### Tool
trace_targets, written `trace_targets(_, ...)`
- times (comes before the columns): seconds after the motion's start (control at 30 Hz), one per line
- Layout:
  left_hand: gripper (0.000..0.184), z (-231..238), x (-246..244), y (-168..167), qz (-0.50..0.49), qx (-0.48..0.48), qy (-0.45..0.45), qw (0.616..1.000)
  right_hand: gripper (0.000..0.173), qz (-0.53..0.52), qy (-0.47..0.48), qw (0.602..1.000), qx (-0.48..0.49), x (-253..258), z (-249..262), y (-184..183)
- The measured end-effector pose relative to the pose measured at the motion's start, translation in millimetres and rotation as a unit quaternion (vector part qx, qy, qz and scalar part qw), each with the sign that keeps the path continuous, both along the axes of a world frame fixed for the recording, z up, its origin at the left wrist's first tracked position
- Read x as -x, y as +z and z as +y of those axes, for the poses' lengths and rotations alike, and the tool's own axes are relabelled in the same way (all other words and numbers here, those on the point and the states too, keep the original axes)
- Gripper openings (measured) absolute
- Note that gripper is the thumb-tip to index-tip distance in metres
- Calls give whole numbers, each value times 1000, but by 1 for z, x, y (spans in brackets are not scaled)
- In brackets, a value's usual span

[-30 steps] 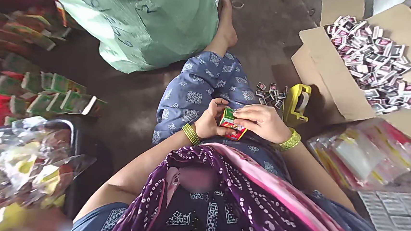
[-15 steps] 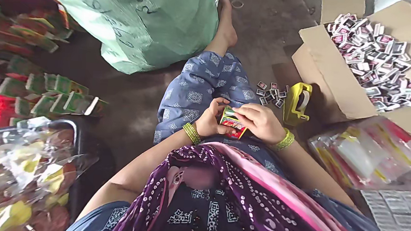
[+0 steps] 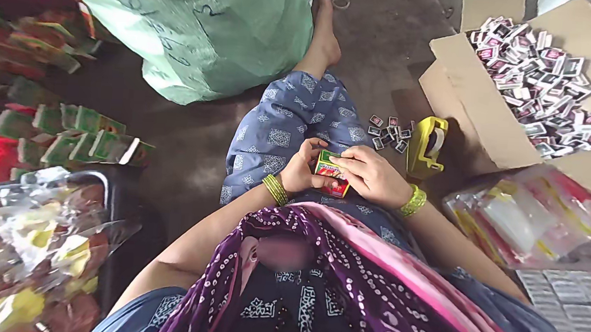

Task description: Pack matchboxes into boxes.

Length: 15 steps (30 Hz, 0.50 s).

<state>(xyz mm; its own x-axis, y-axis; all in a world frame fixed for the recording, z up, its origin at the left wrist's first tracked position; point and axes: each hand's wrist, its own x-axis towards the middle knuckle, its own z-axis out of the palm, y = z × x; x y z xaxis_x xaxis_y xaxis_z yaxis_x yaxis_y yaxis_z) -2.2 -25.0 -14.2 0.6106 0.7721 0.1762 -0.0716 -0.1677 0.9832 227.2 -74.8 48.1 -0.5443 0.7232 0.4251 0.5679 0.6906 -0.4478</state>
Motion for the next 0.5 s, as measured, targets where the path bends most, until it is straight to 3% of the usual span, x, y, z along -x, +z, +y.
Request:
trace_targets(0.17, 95, -1, -1, 0, 14, 24, 11, 1000, 27, 90, -87, 992, 12, 7, -22, -27)
trace_targets(0.33, 65, -1, -1, 4, 7, -16, 10, 1000, 36, 134, -113, 979, 105, -25, -20, -22)
trace_targets(0.4, 60, -1, 0, 5, 15, -4, 33, 999, 36, 126, -228, 958, 117, -59, -16, -24)
trace_targets(0.5, 58, -1, 1, 2, 25, 16, 47, 998, 30, 104, -451, 877, 127, -127, -18, -29)
